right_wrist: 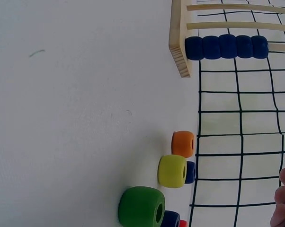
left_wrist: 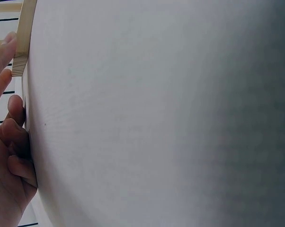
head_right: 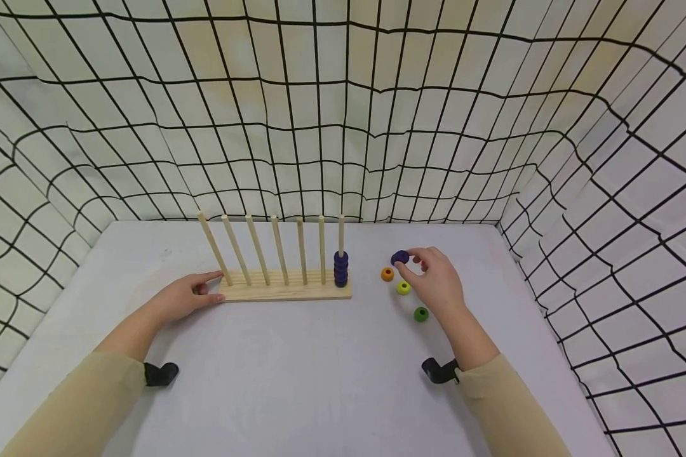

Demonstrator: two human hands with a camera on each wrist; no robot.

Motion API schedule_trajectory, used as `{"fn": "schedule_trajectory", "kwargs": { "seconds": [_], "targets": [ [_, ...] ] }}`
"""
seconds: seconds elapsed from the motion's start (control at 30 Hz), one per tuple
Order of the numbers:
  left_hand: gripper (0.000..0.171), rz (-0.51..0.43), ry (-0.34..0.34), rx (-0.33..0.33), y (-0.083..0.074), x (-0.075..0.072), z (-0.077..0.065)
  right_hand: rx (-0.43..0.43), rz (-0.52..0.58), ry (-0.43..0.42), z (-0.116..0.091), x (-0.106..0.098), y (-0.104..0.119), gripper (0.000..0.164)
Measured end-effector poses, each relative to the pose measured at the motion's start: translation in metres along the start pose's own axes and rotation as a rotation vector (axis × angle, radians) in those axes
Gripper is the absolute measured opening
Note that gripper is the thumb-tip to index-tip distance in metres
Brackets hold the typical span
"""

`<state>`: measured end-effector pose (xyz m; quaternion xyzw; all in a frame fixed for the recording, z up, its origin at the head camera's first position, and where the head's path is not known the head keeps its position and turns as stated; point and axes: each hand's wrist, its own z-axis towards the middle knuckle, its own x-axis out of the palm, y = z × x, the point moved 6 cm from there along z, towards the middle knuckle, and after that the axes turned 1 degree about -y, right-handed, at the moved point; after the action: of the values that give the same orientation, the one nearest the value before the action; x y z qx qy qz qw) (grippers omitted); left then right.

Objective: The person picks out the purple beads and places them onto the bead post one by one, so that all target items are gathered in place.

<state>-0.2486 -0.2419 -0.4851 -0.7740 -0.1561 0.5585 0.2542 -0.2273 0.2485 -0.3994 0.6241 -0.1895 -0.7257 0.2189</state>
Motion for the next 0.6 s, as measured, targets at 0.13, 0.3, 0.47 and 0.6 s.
{"fn": "schedule_trajectory", "kwargs": {
  "seconds": [0.13, 0.3, 0.47, 0.6],
  "targets": [
    [0.077, 0.005, 0.001, 0.001, 0.001, 0.000, 0.001, 0.002, -0.005, -0.002, 0.001, 0.000, 0.002, 0.051],
    [0.078, 0.006, 0.004, 0.006, 0.001, 0.000, 0.001, 0.001, 0.008, -0.011, 0.003, 0.000, 0.006, 0.052],
    [0.078, 0.004, 0.004, 0.009, 0.002, 0.000, 0.002, -0.002, 0.027, -0.016, 0.004, -0.002, 0.010, 0.050],
    [0.078, 0.006, 0.003, 0.006, 0.003, 0.001, 0.002, -0.002, 0.038, -0.021, 0.005, -0.002, 0.013, 0.050]
  ]
}}
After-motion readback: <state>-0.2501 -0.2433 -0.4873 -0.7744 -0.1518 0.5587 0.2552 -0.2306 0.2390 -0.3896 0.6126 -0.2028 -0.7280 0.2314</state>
